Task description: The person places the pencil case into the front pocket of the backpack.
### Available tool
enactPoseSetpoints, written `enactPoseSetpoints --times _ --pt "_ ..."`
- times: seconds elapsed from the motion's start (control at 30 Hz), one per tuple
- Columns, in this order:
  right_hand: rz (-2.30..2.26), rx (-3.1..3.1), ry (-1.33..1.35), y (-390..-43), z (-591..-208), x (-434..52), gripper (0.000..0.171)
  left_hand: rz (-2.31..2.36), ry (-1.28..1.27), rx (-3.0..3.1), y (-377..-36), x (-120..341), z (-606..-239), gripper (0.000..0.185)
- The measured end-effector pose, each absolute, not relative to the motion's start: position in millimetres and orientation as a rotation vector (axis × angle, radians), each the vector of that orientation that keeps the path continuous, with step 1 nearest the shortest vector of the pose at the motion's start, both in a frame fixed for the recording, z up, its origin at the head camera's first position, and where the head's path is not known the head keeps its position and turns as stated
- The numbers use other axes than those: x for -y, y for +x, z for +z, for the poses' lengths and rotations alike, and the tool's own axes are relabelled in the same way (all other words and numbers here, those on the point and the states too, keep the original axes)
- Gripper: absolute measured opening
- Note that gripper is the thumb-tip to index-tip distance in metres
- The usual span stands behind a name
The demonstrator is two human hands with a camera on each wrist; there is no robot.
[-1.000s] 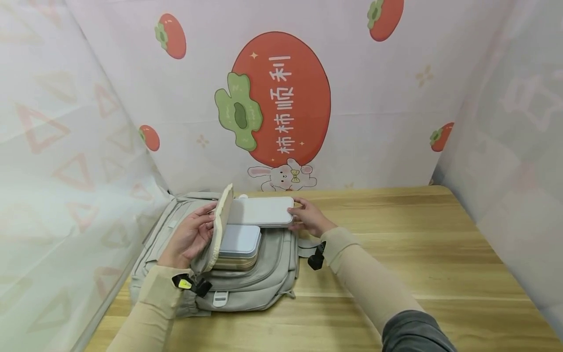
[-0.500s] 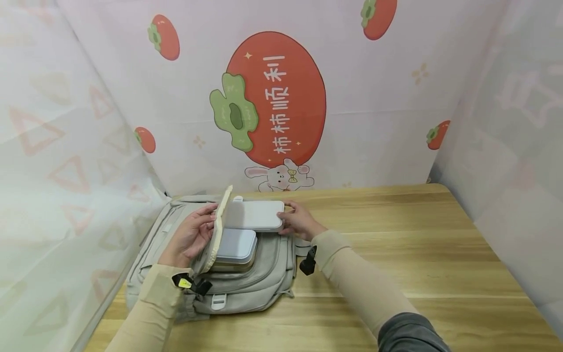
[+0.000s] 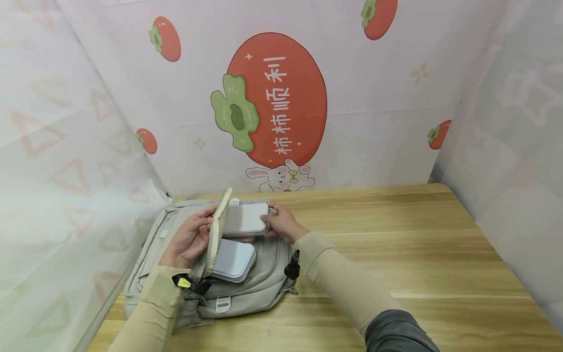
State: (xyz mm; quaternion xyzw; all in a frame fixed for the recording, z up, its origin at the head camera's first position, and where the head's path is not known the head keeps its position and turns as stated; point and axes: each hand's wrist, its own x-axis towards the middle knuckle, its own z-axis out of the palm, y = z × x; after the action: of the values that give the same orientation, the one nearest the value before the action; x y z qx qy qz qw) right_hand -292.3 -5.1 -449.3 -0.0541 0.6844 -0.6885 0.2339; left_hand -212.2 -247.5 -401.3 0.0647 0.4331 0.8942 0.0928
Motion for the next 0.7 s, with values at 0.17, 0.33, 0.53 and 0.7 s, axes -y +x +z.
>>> enactPoseSetpoints --times 0.17,0.33,0.53,0.7 --pt "-1.884 -1.893 -0.156 -292.4 -449.6 14.5 0.054 2.655 0.207 -1.249 -212.3 249.1 -402.1 0.053" --pt "-1.877 -1.923 -0.125 -292.9 -451.7 25.7 0.050 2.640 0.222 -1.256 -211.9 250.1 -401.6 0.052" --pt "-1.868 -1.906 -0.118 -290.2 -454.2 40.6 0.047 2.620 0.256 -1.245 -213.8 252.1 -404.4 0.051" --pt "-1.857 -1.939 -0.113 -289.8 -455.8 47.7 0.046 2.588 0.340 -1.263 -215.1 253.9 -408.5 0.042"
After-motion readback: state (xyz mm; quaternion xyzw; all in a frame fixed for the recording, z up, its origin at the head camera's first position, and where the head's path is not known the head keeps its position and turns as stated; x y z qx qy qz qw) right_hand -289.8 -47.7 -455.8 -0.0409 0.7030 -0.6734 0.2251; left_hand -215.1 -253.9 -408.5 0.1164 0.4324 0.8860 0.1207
